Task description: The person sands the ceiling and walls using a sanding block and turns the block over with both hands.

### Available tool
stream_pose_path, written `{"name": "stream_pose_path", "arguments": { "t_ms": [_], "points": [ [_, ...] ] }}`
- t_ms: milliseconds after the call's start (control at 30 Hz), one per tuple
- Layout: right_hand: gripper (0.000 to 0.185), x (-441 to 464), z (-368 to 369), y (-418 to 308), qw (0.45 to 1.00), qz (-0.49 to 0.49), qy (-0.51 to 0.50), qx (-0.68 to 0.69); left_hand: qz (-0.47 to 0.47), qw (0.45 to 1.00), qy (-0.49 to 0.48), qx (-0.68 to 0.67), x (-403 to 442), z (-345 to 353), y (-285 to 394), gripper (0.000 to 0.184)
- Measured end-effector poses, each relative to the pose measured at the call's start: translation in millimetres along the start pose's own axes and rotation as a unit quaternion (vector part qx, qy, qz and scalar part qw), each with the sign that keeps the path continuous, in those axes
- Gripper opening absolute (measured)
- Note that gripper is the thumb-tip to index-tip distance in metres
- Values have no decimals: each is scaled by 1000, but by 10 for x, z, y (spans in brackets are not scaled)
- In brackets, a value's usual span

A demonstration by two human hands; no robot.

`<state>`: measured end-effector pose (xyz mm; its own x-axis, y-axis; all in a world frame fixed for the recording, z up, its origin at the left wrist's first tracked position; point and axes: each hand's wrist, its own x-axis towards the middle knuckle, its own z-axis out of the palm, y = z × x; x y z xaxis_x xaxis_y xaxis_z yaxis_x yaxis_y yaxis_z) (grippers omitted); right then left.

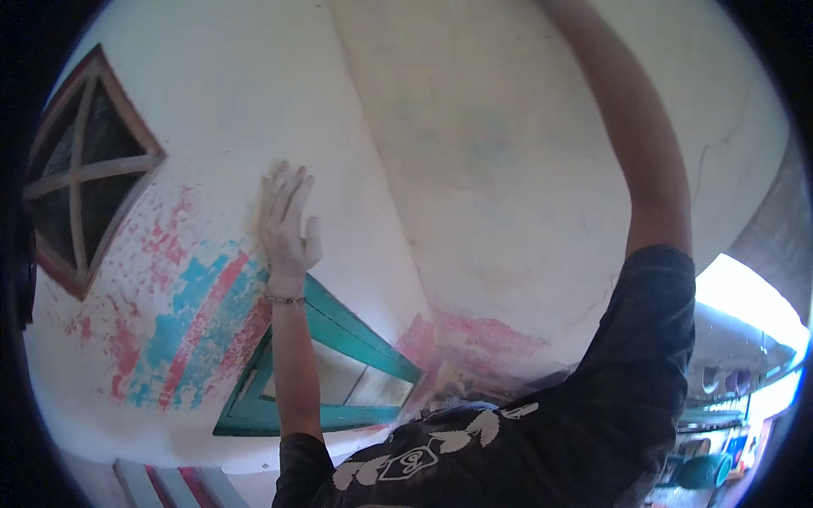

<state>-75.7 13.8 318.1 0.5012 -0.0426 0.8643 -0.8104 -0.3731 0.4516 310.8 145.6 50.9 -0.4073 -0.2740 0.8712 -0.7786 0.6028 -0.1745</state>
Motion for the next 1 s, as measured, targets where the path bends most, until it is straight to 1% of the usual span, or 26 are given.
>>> {"name": "stream_pose_path", "arguments": {
  "t_ms": [33, 67, 100, 133, 167, 200, 233, 267, 300, 333, 400, 467, 533, 567, 633, 667, 767, 833, 867, 900, 933, 967, 1000],
  "points": [
    [41, -338, 194, -110, 998, -43, -21, -43, -7, 1000, 19, -15, -19, 23, -1, 53],
    [40, -739, 403, -242, 988, -109, -40, -99, -5, 1000, 24, -19, -29, 28, -19, 54],
    [40, -1238, 572, -453, 962, -201, -63, -173, -4, 999, 33, -22, -42, 23, -36, 54],
    [40, -1774, 681, -712, 931, -280, -89, -219, -5, 999, 40, -24, -54, 27, -42, 54],
    [47, -2391, 781, -1025, 936, -274, -137, -171, -10, 998, 51, -18, -36, 39, -45, 54],
    [45, -2972, 770, -1336, 931, -272, -186, -157, -15, 998, 60, -13, -9, 49, -31, 54],
    [44, -3490, 607, -1634, 940, -227, -248, -60, -19, 998, 66, -10, 7, 71, 9, 55],
    [42, -3655, 415, -1730, 881, -318, -351, -1, -23, 997, 72, 18, 12, 95, 43, 53],
    [44, -3675, 370, -1709, 874, -295, -385, 32, -26, 995, 82, 49, 29, 115, 56, 52],
    [43, -3571, 326, -1556, 874, -289, -387, 45, -33, 991, 100, 84, 75, 159, 67, 51],
    [43, -3122, 240, -986, 909, -257, -326, 24, -46, 985, 93, 136, 104, 208, 92, 49],
    [44, -2390, 65, -153, 947, -196, -254, -21, -51, 979, 91, 172, 122, 231, 93, 48],
    [44, -1528, -375, 593, 973, -98, -201, -64, -50, 976, 98, 189, 141, 274, 98, 48],
    [44, -1130, -650, 853, 978, -16, -194, -68, -51, 976, 100, 187, 144, 293, 102, 49],
    [44, -529, -1119, 1025, 976, 134, -166, -35, -55, 975, 103, 189, 142, 299, 90, 49],
    [40, -354, -1340, 893, 998, 56, -39, -5, -55, 975, 100, 189, 135, 295, 89, 49],
    [38, -808, -960, 488, 991, 71, -8, -114, -57, 977, 93, 181, 95, 272, 104, 48],
    [56, -1510, -423, 282, 980, -96, -73, -159, -59, 979, 95, 172, 94, 248, 84, 48],
    [57, -1813, -427, -191, 922, -142, -197, -300, -66, 977, 111, 169, 103, 253, 83, 48],
    [55, -2215, -334, -409, 960, -102, -242, -96, -73, 976, 125, 163, 119, 274, 94, 48],
    [54, -2612, -243, -626, 944, -31, -280, 172, -78, 975, 137, 156, 137, 293, 111, 47],
    [53, -3005, -153, -843, 880, 34, -299, 367, -87, 973, 153, 148, 176, 322, 132, 47],
    [50, -3146, -264, -957, 926, -219, -308, 24, -98, 971, 168, 138, 212, 352, 164, 47]
  ]
}}
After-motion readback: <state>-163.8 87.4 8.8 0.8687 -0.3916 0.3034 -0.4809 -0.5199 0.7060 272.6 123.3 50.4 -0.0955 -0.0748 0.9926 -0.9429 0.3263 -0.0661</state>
